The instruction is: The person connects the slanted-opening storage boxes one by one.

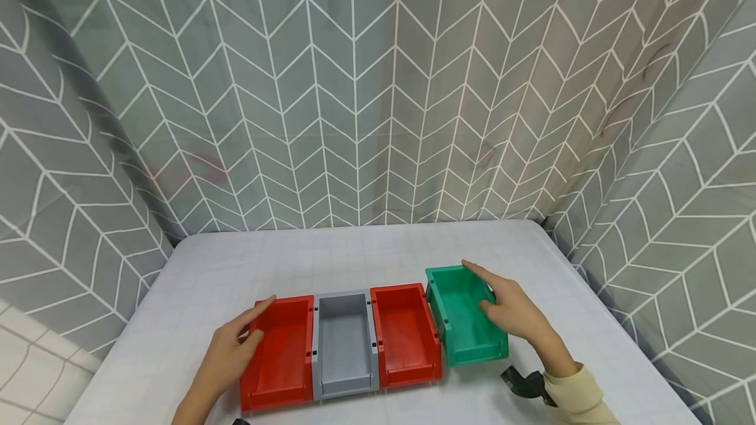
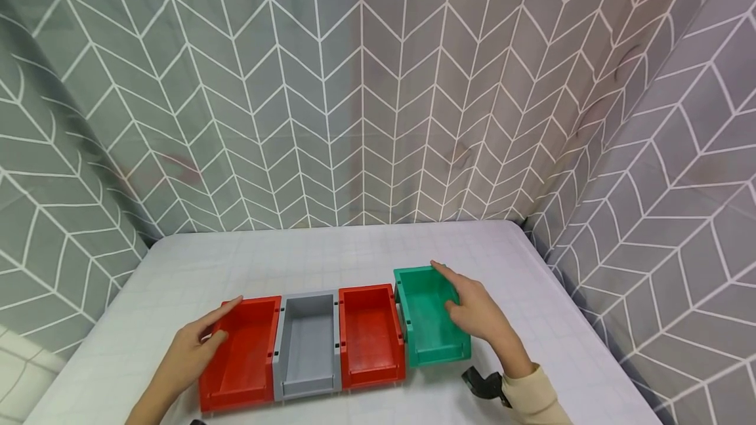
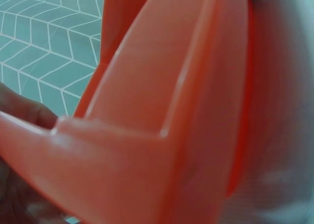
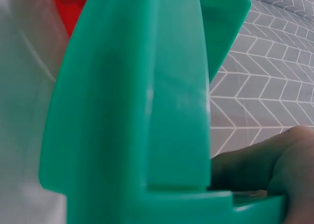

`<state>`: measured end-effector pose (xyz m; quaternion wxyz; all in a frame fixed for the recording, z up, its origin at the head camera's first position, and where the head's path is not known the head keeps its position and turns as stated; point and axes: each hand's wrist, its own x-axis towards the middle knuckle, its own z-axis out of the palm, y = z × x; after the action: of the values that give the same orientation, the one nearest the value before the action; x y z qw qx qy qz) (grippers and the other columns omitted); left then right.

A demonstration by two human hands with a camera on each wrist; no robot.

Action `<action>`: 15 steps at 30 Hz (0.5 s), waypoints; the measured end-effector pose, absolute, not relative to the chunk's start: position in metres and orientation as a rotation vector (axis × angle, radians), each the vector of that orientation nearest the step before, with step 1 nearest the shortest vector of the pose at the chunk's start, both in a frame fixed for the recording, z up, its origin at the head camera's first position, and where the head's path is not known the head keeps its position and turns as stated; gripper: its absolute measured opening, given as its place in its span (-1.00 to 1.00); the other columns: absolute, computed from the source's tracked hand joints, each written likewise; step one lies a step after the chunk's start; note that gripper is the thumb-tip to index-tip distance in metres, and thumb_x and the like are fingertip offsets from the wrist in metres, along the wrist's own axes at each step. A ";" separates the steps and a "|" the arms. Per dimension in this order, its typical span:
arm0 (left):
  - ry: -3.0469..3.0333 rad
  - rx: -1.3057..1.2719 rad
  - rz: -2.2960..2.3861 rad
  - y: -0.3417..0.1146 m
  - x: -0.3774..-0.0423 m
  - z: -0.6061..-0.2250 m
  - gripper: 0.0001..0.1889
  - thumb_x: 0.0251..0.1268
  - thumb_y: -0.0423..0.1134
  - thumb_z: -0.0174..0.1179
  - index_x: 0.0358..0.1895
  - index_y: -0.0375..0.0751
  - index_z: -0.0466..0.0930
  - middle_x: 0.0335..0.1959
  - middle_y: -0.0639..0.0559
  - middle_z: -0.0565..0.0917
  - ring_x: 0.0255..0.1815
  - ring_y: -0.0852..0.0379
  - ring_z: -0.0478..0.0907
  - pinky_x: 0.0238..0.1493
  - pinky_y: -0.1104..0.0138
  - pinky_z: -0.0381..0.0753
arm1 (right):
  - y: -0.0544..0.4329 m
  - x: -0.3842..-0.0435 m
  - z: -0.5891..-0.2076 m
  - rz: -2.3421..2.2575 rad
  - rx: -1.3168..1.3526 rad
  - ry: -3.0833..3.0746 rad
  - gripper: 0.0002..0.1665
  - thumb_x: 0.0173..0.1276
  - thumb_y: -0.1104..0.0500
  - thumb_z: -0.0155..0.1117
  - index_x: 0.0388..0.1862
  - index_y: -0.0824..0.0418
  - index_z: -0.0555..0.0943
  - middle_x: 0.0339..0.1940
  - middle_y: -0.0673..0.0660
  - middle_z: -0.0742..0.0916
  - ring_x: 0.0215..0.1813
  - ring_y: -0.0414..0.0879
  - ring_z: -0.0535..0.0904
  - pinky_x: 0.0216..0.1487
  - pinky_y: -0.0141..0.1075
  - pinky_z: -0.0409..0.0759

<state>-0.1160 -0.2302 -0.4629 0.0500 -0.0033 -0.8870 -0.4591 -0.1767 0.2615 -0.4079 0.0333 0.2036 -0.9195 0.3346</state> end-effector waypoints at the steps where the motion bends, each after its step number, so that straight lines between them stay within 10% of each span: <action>1: -2.703 -0.007 -1.402 -0.230 -0.116 -0.463 -0.36 0.39 -0.53 0.07 0.53 -0.15 0.43 0.43 -0.30 0.48 0.40 -0.36 0.42 0.23 -0.20 0.50 | 0.262 -0.176 -0.409 1.028 0.628 -2.833 -0.14 0.28 0.54 0.20 0.60 0.28 0.34 0.46 0.47 0.47 0.41 0.51 0.39 0.20 0.42 0.47; 15: -2.683 -0.038 -1.400 -0.231 -0.116 -0.463 -0.37 0.40 -0.55 0.04 0.53 -0.15 0.43 0.41 -0.32 0.49 0.38 -0.38 0.43 0.20 -0.23 0.53 | 0.262 -0.179 -0.402 0.896 0.644 -2.876 -0.23 0.43 0.30 0.34 0.58 0.31 0.35 0.39 0.46 0.55 0.28 0.43 0.54 0.12 0.34 0.60</action>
<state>-0.1163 -0.2311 -0.4634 0.0574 -0.0127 -0.8850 -0.4619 -0.1790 0.2618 -0.4022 0.0306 0.2089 -0.9332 0.2908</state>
